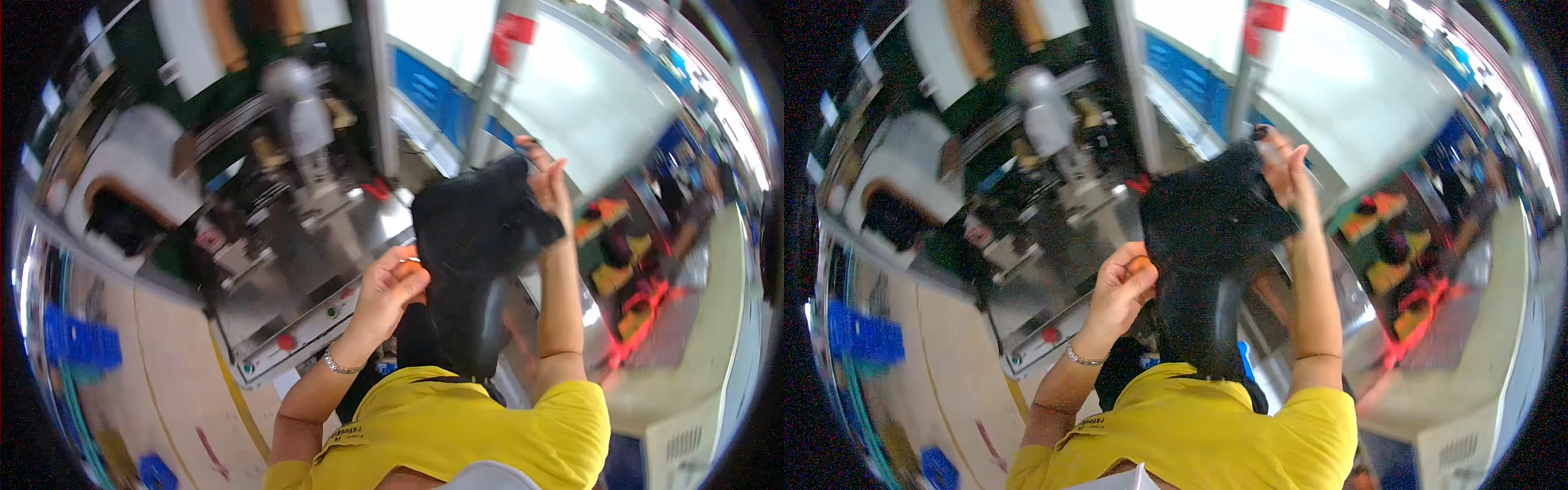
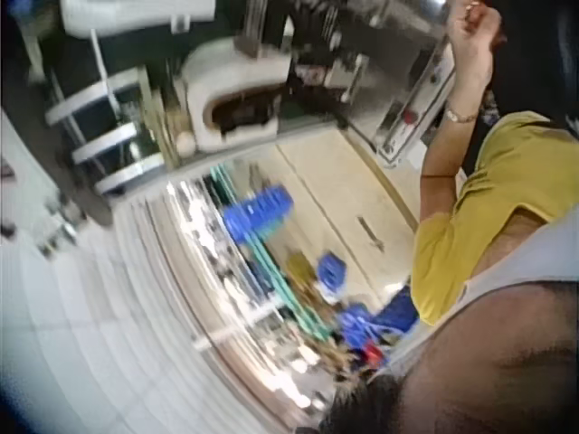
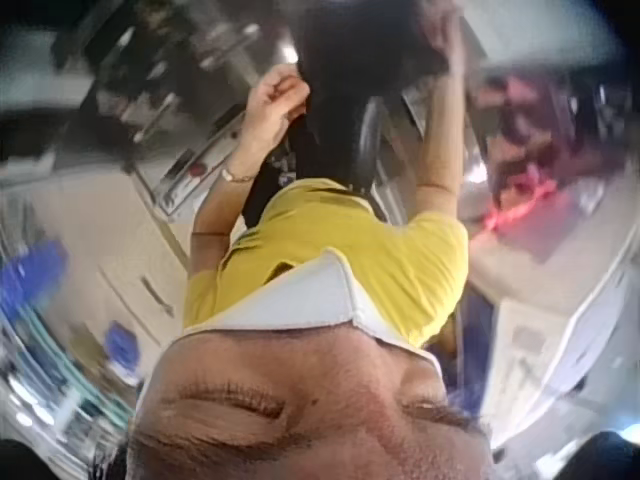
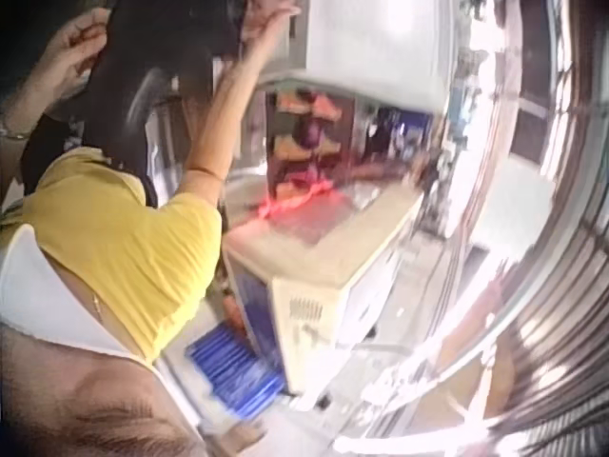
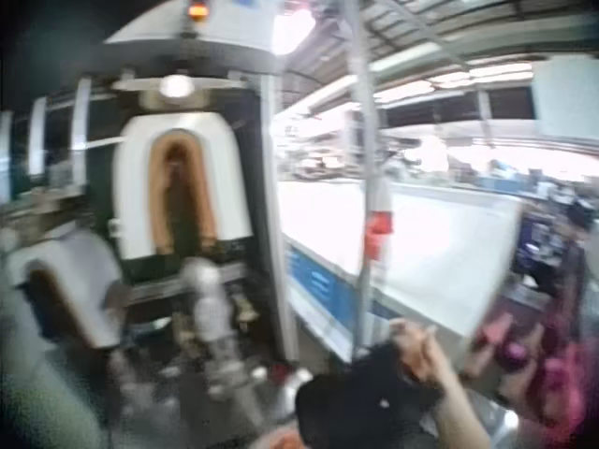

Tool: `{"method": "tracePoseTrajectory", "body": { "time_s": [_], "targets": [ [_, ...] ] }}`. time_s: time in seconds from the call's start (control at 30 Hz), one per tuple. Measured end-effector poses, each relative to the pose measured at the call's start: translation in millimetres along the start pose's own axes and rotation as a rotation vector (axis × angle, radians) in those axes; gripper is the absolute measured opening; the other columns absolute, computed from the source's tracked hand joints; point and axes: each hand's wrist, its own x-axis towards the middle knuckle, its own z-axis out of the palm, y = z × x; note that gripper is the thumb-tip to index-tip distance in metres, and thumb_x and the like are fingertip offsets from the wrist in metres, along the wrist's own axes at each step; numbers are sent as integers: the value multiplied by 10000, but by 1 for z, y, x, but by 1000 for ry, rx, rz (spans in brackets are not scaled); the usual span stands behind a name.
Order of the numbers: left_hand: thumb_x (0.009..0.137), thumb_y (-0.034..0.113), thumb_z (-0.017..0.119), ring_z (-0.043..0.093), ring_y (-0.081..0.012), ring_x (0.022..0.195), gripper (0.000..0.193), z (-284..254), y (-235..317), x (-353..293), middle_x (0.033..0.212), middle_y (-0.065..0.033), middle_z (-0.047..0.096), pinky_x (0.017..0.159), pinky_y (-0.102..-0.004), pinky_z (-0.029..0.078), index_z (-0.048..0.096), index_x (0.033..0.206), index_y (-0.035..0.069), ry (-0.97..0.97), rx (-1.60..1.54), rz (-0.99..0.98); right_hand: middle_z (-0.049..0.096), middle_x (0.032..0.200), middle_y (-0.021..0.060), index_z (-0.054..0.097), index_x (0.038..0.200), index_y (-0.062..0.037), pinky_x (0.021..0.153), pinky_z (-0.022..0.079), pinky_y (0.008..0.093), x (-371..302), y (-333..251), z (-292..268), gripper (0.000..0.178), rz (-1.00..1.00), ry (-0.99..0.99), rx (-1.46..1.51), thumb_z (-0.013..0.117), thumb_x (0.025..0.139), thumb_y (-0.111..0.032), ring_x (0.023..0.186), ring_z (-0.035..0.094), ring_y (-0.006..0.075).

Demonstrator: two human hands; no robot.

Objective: The person shapes shoe uppers using a moulding machine by fitting each shoe upper onto the machine's mould, pressing the control buttons to activate the press, and transferring the shaped shoes onto a conveyor.

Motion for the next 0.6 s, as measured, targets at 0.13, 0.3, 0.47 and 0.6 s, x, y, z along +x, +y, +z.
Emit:
{"method": "tracePoseTrajectory", "body": {
  "time_s": [0.13,0.3,0.47,0.6],
  "targets": [
    [798,59,569,554,-87,728,281,6,-74,47,823,-23,563,573,-203,478,458,1055,47,139,18,-159,339,1313,92,232,1329,-102,1023,200,415,-114,60,-66,792,352,-23,491,297,760,-650,1236,271,237],
    [808,62,543,578,-131,695,269,10,-188,40,795,-38,556,566,-240,497,430,1051,38,-53,205,-530,518,1095,109,383,1207,-38,808,452,323,-233,90,-100,559,604,681,129,591,742,-267,941,540,201],
    [832,115,528,573,-148,829,332,2,-195,25,1022,-87,564,703,-271,484,421,1142,61,-243,283,-787,562,983,113,387,1174,0,763,473,324,-297,61,-137,602,479,1074,-42,661,657,-143,858,569,220],
    [829,143,543,551,-143,892,321,-28,-188,27,1056,-76,556,734,-282,469,443,1127,73,-121,436,-782,575,914,71,466,1116,-31,724,459,298,-270,0,-213,519,457,1206,-348,649,662,-203,774,568,181]
  ]
}}
